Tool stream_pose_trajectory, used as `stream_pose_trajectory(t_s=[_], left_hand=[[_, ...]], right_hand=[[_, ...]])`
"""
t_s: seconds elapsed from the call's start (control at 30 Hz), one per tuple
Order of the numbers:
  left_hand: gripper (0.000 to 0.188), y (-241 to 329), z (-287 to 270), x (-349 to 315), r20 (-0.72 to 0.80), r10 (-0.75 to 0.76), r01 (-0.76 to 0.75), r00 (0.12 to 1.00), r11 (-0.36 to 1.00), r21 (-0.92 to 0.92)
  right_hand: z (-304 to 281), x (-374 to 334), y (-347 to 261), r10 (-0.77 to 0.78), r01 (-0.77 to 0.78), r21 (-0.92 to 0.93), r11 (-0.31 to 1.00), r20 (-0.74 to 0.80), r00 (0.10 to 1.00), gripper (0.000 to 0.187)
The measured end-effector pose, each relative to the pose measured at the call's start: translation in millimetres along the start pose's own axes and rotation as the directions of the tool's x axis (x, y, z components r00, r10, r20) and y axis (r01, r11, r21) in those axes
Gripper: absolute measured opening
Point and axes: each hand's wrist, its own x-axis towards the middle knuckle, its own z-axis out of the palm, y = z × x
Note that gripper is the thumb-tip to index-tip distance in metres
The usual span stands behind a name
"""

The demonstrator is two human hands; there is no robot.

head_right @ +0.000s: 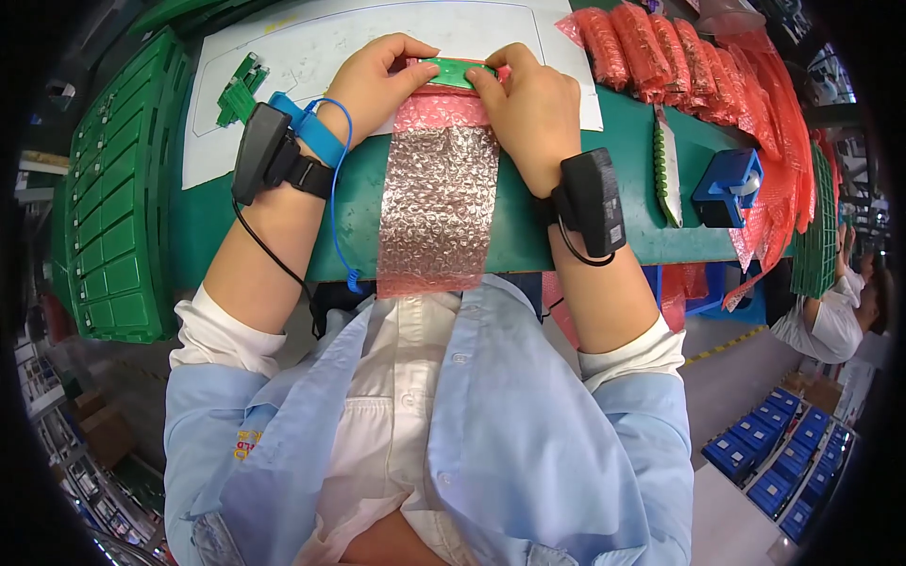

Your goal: The person picks up circuit boards from a green tray, wraps them individually in bubble wrap sleeves, and sets them aside in a pile.

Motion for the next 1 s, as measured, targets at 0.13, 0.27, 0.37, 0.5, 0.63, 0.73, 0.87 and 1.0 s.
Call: stream_pose_trajectory(t_s=[0.13,0.27,0.37,0.5,0.63,0.73,0.87,1.0], left_hand=[[0.021,8.0,1.7,-11.0,0.02,-0.01,0.008,1.0,0.993,0.116],[0.02,19.1,8.7,-28.4,0.073,0.016,-0.031,0.997,0.978,0.205],[0.021,18.5,3.2,-49.1,0.078,0.013,-0.03,0.997,0.975,0.22],[0.024,19.4,-1.0,-65.6,0.068,0.255,-0.263,0.965,0.943,0.204],[0.026,21.4,-2.9,-86.6,0.153,0.431,-0.444,0.889,0.732,0.517],[0.025,13.7,3.6,-100.1,0.112,0.546,-0.53,0.83,0.711,0.462],[0.023,8.0,9.6,-100.6,0.122,0.427,-0.444,0.896,0.862,0.245],[0.023,12.0,10.5,-102.4,0.102,0.345,-0.359,0.933,0.899,0.251]], right_hand=[[4.5,1.7,19.3,-0.22,0.17,-0.285,0.943,-0.153,0.963,0.03],[9.3,1.6,49.8,-0.439,0.433,0.118,0.893,0.021,0.898,0.027],[-10.2,-15.6,12.7,-0.214,0.137,0.244,0.96,0.324,0.921,0.024],[-13.8,-41.5,2.4,-0.419,0.414,0.062,0.908,0.128,0.899,0.022],[-3.7,-70.7,-0.7,-0.546,0.549,-0.073,0.833,0.054,0.836,0.019],[0.8,-90.0,3.7,-0.581,0.58,-0.033,0.814,-0.062,0.812,0.021],[8.3,-94.9,17.4,-0.487,0.487,0.164,0.858,-0.042,0.873,0.025],[13.4,-89.6,22.0,-0.421,0.414,0.163,0.896,0.009,0.907,0.028]])
